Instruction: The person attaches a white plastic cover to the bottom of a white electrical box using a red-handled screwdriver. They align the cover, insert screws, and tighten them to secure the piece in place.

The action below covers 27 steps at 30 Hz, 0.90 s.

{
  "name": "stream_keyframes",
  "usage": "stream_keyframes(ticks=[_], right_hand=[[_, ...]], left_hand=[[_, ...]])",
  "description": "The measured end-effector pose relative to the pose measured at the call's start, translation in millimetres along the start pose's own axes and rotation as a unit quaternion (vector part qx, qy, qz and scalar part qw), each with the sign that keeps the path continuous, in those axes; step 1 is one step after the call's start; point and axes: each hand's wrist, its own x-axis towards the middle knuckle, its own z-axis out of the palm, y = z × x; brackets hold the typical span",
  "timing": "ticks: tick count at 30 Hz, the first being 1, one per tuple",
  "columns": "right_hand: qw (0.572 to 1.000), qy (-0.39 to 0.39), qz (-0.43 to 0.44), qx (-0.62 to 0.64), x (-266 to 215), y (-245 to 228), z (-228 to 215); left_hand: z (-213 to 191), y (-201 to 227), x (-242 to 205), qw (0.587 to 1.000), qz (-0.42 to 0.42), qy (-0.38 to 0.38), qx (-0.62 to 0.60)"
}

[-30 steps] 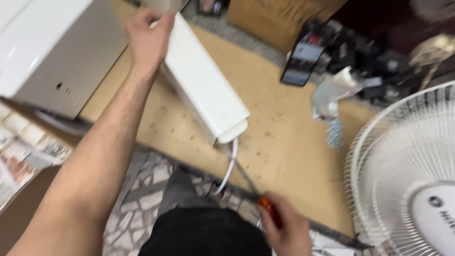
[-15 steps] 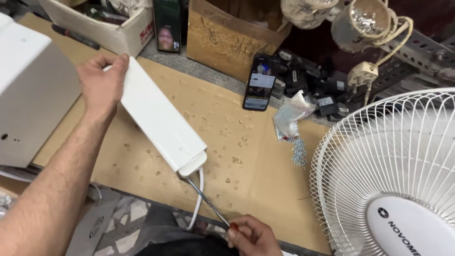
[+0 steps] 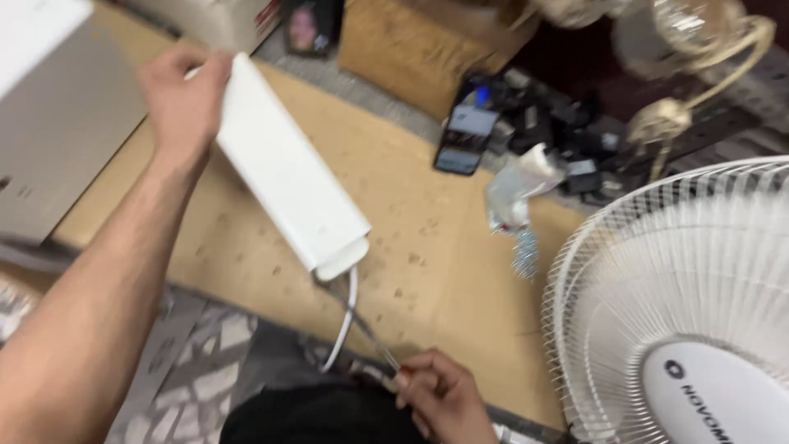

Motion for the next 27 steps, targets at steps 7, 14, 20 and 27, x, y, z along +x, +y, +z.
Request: stream_keyframes(ticks=[7,14,20,27], right_hand=[[0.993,-0.041,0.104,0.042,-5,-19,20],[1.000,-0.011,0.013,-0.020,-20,-2,23],[0.996,-0.042,0.083,-0.013,-23,-25,19],[0.979,-0.102,0.125,0.126,-23,-37,14]], left_hand=[[-8,11,5,0.998,0.046,0.028,-0.040],[-11,32,-4,0.995,-0.079,-0.008,-0.055],[-8,20,-3,0.996,-0.065,0.002,-0.056],[-4,23,-3,0.999,-0.028,0.012,-0.027]])
